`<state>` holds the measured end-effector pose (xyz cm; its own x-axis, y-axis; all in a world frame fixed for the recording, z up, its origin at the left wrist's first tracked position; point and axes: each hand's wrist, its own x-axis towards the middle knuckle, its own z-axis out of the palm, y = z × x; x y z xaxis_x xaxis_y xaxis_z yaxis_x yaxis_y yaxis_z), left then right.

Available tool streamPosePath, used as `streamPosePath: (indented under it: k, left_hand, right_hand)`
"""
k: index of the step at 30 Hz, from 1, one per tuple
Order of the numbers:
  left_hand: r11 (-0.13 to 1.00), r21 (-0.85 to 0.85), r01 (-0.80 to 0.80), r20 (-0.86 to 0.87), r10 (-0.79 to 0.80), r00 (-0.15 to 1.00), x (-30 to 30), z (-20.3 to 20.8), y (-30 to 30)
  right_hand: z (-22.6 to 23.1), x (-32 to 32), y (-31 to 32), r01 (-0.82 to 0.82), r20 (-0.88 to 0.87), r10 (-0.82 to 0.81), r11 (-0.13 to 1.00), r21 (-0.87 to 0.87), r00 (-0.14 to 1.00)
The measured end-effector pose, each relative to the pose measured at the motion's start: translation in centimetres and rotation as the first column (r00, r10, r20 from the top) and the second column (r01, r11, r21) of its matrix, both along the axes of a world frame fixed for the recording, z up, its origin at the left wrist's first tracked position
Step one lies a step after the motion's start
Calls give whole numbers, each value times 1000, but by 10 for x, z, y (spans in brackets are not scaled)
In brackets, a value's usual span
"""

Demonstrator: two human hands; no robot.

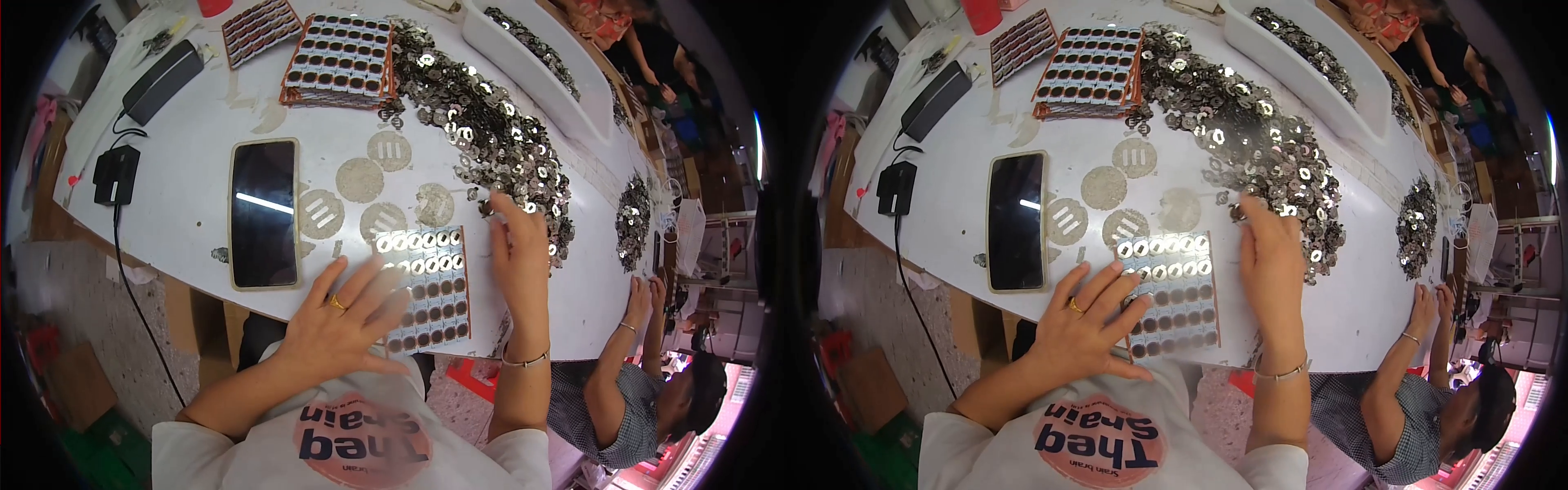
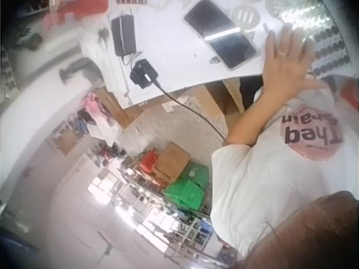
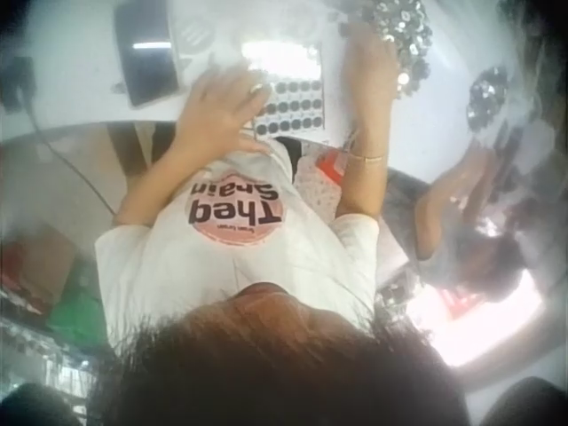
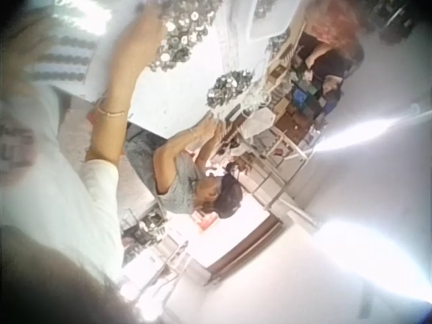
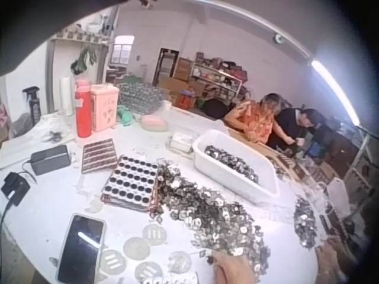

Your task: The person places metal washers into a grid tray by hand.

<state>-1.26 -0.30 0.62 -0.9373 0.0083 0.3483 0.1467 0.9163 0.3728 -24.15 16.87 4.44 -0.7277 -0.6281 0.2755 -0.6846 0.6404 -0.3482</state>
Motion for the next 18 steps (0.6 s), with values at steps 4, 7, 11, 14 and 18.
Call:
streamPosePath:
  k: [4,7,11,14,18]
  left_hand:
    - [1000,2,1,-12,-1,1000,0,-2,-1]
    - [1000,-8,7,-22,-7,1000,-2,-1,-1]
    - [1000,-7,0,-19,-1,1000,-2,-1,0]
    - [1000,0,1,-16,-1,1000,-2,-1,-1]
    - [1000,8,-13,-25,13,1000,0,-3,0]
  right_hand:
    - [14,7,2,9,279,34,988,-153,960]
    - [13,2,5,-22,144,42,990,-141,989]
    - [8,8,0,-68,206,99,986,-150,974]
    - [2,9,-1,-148,156,158,986,-76,975]
    - [0,12,4,-99,308,147,981,-165,940]
